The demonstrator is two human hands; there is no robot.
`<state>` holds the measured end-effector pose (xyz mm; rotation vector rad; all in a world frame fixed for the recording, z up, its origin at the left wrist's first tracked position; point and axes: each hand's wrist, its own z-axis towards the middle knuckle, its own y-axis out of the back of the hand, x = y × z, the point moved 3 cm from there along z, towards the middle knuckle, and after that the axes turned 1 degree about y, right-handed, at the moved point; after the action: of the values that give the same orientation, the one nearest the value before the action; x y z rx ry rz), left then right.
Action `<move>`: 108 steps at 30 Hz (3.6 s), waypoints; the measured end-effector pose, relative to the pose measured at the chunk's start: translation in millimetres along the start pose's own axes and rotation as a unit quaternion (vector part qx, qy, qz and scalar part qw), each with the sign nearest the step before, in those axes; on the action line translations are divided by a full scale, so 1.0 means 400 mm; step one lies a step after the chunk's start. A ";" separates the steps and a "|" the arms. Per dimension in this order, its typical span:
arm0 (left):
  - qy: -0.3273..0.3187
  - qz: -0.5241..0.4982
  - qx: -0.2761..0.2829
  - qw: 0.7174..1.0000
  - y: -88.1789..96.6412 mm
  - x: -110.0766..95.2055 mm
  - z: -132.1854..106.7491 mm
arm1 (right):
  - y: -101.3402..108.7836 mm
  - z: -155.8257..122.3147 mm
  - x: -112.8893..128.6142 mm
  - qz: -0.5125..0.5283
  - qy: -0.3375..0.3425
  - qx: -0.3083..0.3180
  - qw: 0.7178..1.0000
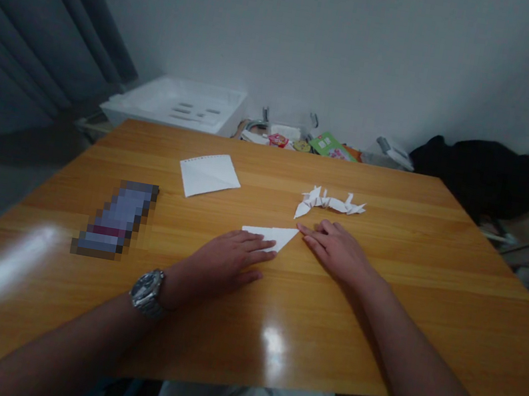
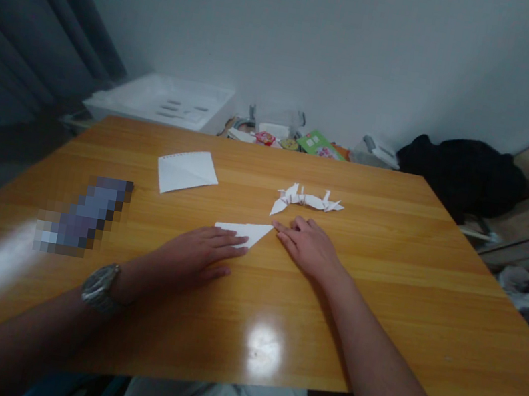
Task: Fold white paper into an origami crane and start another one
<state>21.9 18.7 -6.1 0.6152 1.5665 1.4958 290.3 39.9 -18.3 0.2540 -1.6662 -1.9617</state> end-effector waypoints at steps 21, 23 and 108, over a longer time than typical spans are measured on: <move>-0.001 -0.017 -0.028 0.999 0.000 0.008 0.004 | 0.012 0.003 0.063 0.116 0.083 -0.010 0.990; 0.002 -0.018 -0.034 0.999 0.001 0.007 0.007 | 0.014 0.003 0.057 0.126 0.081 -0.024 0.988; 0.183 -0.503 -0.280 0.797 0.004 -0.002 0.043 | 0.053 0.012 0.165 0.367 -0.137 -0.009 0.920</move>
<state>36.2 27.6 -2.7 -0.8096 1.2429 1.1189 239.1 7.9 16.4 -0.6057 -1.5825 -1.4646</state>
